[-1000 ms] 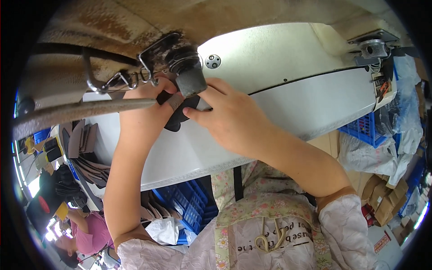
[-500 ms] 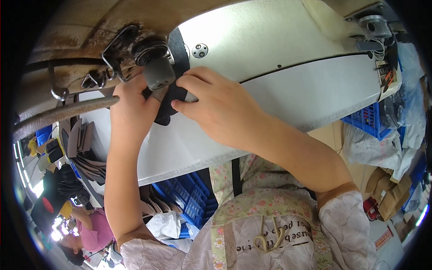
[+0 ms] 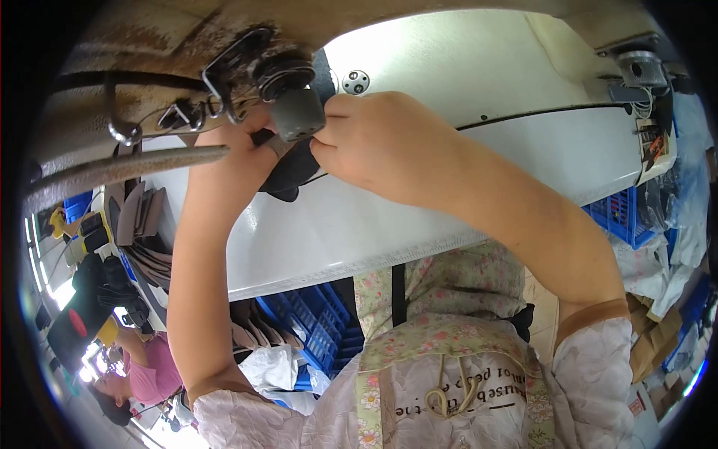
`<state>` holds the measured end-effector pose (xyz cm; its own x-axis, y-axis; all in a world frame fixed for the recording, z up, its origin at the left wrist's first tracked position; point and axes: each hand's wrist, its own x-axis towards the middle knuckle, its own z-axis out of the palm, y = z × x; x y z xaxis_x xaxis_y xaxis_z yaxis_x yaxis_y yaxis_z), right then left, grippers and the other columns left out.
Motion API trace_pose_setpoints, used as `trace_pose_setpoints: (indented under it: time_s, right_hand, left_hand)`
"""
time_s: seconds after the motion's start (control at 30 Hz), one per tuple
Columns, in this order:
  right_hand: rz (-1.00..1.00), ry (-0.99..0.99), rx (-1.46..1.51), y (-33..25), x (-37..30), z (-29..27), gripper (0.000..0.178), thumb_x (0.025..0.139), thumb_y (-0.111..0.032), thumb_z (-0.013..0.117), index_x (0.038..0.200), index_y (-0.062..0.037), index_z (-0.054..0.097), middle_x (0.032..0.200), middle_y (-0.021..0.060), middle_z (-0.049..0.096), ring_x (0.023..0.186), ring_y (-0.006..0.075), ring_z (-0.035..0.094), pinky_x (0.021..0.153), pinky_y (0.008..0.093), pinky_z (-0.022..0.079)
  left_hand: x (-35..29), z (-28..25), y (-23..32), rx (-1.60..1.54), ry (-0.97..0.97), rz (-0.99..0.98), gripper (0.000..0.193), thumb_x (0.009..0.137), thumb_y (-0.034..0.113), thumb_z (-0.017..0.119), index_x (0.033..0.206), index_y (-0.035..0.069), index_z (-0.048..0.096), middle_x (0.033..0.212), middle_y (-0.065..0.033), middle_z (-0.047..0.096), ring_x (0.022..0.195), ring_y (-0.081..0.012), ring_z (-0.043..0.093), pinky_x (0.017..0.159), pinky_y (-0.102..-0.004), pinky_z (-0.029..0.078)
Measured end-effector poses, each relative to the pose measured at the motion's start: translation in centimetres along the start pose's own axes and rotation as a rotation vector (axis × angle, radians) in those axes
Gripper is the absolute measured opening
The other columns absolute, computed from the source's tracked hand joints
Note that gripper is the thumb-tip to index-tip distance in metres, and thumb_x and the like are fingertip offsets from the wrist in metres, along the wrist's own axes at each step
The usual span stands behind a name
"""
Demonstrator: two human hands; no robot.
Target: Stitching brown leather shoe components together using an industrial sewing machine.
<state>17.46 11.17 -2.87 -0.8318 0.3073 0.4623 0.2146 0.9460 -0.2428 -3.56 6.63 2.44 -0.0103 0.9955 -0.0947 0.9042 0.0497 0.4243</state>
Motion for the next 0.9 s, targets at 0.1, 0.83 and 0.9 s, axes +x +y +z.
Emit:
trace_pose_setpoints:
  time_s: [0.1, 0.83, 0.9]
  right_hand:
    - [-0.044, -0.044, -0.069, -0.1, 0.0, 0.0, 0.006, 0.071, -0.015, 0.069, 0.069, -0.0095, 0.069, 0.078, 0.0005, 0.065, 0.087, 0.0183, 0.062, 0.066, 0.0336, 0.057]
    - [-0.171, 0.283, -0.046, 0.3, -0.4, 2.2, 0.006, 0.069, -0.014, 0.065, 0.065, -0.0115, 0.061, 0.071, -0.0033, 0.057, 0.077, 0.0145, 0.056, 0.058, 0.0276, 0.048]
    - [-0.166, 0.276, -0.043, 0.3, -0.5, 2.1, 0.006, 0.069, -0.014, 0.065, 0.065, -0.0116, 0.061, 0.071, -0.0033, 0.057, 0.077, 0.0144, 0.056, 0.058, 0.0275, 0.048]
  left_hand:
    - [0.1, -0.3, 0.9, 0.014, -0.027, -0.094, 0.023, 0.078, 0.018, 0.086, 0.093, 0.007, 0.072, 0.094, -0.0068, 0.072, 0.088, -0.0225, 0.068, 0.082, -0.0357, 0.053]
    - [-0.1, 0.6, 0.6, 0.131, 0.069, 0.04, 0.019, 0.082, 0.025, 0.078, 0.084, 0.008, 0.069, 0.063, -0.0123, 0.063, 0.058, -0.0298, 0.063, 0.057, -0.0413, 0.05]
    - [0.0, 0.6, 0.6, 0.114, 0.074, 0.035, 0.019, 0.082, 0.024, 0.078, 0.084, 0.008, 0.068, 0.063, -0.0115, 0.063, 0.058, -0.0296, 0.063, 0.058, -0.041, 0.05]
